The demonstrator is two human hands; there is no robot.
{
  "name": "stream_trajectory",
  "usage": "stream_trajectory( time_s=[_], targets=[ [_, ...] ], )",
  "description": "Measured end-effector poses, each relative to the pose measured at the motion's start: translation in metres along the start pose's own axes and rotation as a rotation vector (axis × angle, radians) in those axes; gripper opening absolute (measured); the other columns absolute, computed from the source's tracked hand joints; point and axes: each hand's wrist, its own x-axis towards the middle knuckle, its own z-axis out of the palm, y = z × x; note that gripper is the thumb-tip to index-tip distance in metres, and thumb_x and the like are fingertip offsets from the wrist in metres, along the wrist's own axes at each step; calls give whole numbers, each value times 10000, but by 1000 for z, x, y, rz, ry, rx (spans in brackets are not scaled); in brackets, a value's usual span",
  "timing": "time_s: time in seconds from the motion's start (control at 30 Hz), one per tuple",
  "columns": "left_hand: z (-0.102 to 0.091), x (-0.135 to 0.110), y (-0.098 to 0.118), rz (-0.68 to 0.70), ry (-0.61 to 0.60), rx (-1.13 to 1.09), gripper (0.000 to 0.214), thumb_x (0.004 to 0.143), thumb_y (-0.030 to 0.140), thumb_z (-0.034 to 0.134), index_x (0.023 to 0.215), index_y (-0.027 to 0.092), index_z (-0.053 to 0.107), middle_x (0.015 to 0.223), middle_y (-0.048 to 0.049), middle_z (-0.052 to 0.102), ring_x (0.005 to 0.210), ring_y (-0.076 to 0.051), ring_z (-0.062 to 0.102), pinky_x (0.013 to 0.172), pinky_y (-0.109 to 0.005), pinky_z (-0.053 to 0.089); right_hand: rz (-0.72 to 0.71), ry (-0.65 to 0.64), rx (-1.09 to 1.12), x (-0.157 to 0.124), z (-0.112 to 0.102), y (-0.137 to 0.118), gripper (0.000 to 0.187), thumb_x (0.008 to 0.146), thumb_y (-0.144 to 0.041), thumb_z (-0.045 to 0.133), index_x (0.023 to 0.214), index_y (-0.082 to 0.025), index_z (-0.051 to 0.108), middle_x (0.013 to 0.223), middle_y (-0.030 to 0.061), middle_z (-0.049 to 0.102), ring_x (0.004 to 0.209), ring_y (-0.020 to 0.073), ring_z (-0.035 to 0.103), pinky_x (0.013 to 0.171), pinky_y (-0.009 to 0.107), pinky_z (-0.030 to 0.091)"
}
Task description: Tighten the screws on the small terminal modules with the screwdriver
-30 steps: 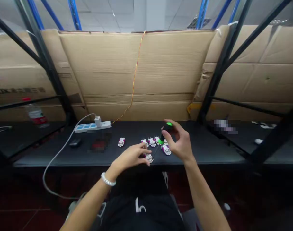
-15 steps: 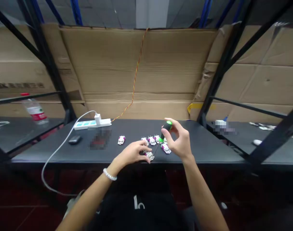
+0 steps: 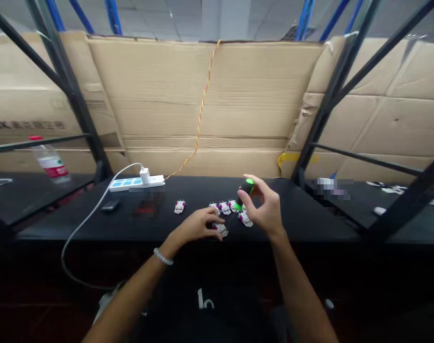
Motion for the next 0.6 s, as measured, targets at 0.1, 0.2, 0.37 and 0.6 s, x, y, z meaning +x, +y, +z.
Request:
stream_trajectory(
  time_s=[0.1,0.2,0.37,0.6],
  targets=[
    [0,0,0,9,-1,0,504,782,481,956,1177,189,844,1053,-66,717,959,-221,696,862,-307,544,-15,8,-14,0,1,-2,398,973,-409,732,1325,-226,708,1060,92,808,829,256,767,798,413,650],
    [0,0,0,12,-4,5,494,795,488,946,1177,193,842,1048,-61,714,956,-216,694,862,-306,542,-31,17,-17,0,2,-5,397,971,-402,735,1322,-217,709,1059,93,804,811,248,755,779,408,644],
    [0,0,-1,13,-4,-6,490,802,491,940,1179,196,840,1062,-63,712,968,-220,692,873,-309,539,-50,42,-47,0,2,-5,390,962,-422,746,1291,-215,719,1061,91,798,769,226,723,767,395,643],
    [0,0,-1,3,-12,-12,473,805,485,941,1168,198,840,1054,-61,706,962,-224,689,875,-315,543,-59,73,-93,0,4,-5,380,957,-449,763,1257,-219,724,962,67,766,686,204,669,720,387,621]
  ],
)
